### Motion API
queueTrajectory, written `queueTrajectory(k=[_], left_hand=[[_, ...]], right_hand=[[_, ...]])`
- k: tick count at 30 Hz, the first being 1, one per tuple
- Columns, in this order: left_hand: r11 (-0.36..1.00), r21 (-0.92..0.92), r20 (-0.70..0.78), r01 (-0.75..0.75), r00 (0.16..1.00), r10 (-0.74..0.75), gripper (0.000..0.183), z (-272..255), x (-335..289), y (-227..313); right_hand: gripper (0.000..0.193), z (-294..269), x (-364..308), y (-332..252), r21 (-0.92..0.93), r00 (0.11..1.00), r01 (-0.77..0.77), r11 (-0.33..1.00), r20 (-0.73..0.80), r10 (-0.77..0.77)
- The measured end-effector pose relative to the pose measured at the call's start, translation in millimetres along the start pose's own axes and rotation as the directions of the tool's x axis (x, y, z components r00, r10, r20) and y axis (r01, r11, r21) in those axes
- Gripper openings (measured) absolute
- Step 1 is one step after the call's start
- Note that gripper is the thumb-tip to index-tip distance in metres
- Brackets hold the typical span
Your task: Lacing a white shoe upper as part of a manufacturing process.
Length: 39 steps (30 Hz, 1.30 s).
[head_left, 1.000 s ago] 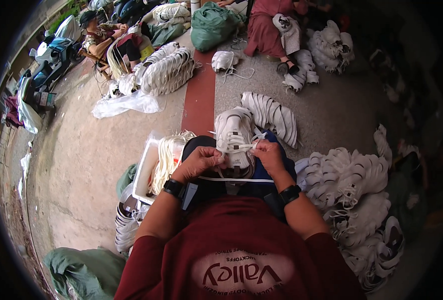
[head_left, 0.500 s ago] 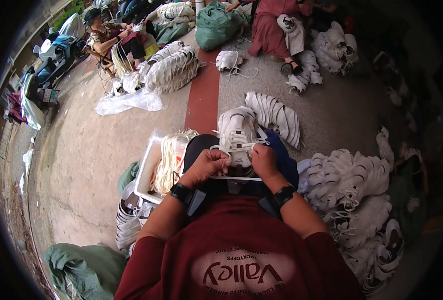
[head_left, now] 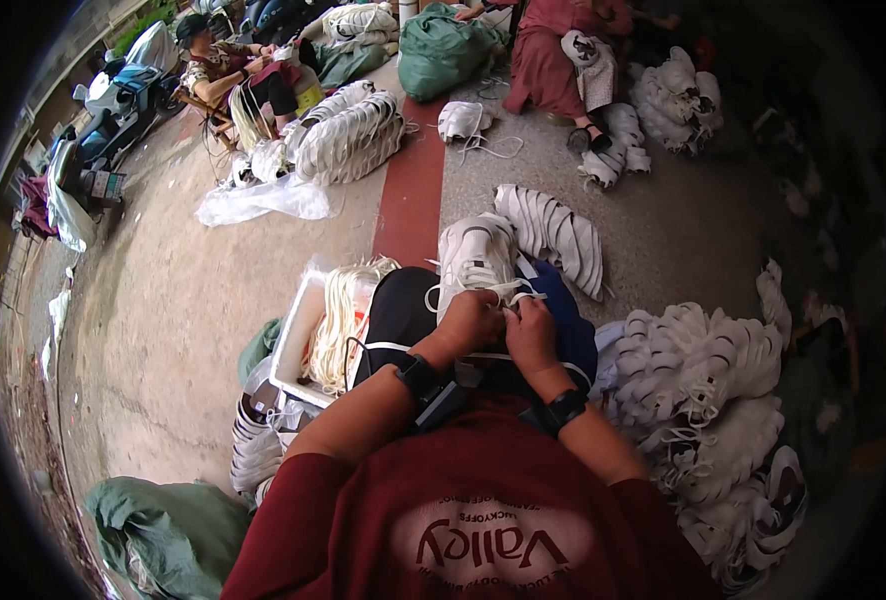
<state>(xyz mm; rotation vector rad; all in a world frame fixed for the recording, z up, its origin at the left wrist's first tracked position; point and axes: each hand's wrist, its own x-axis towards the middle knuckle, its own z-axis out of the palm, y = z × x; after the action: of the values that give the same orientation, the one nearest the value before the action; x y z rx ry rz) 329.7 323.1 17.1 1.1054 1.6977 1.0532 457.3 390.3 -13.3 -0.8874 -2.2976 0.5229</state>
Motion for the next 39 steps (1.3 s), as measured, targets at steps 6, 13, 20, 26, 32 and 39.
queueTrajectory(k=[6, 13, 20, 26, 32, 39], left_hand=[[0.901, 0.393, -0.167, -0.182, 0.950, 0.265, 0.014, 16, 20, -28], [0.774, 0.585, 0.026, -0.241, 0.960, 0.279, 0.018, 5, 13, -17], [0.685, 0.636, 0.186, -0.355, 0.932, 0.311, 0.021, -45, -31, -21], [0.670, -0.742, -0.168, -0.034, 0.976, -0.137, 0.016, -75, -46, -20], [0.618, -0.769, -0.318, -0.163, 0.936, -0.149, 0.014, -68, -37, -51], [0.693, -0.716, -0.209, -0.083, 0.973, -0.100, 0.007, -53, -23, -61]], right_hand=[[0.008, -1, 1, -9, 0.003, 0.999, 0.037, 0.999, -0.012, -0.037], [0.008, -2, 1, -5, -0.075, 0.997, 0.075, 0.994, 0.036, -0.072], [0.012, -13, 5, -17, -0.140, 0.992, 0.031, 0.990, 0.124, -0.013], [0.014, -8, 24, -49, 0.104, 0.968, 0.169, 0.980, 0.172, -0.185], [0.008, 29, 24, -35, 0.408, 0.865, -0.356, 0.841, 0.485, 0.131], [0.013, 25, 29, -31, 0.462, 0.756, -0.511, 0.725, 0.644, 0.122]])
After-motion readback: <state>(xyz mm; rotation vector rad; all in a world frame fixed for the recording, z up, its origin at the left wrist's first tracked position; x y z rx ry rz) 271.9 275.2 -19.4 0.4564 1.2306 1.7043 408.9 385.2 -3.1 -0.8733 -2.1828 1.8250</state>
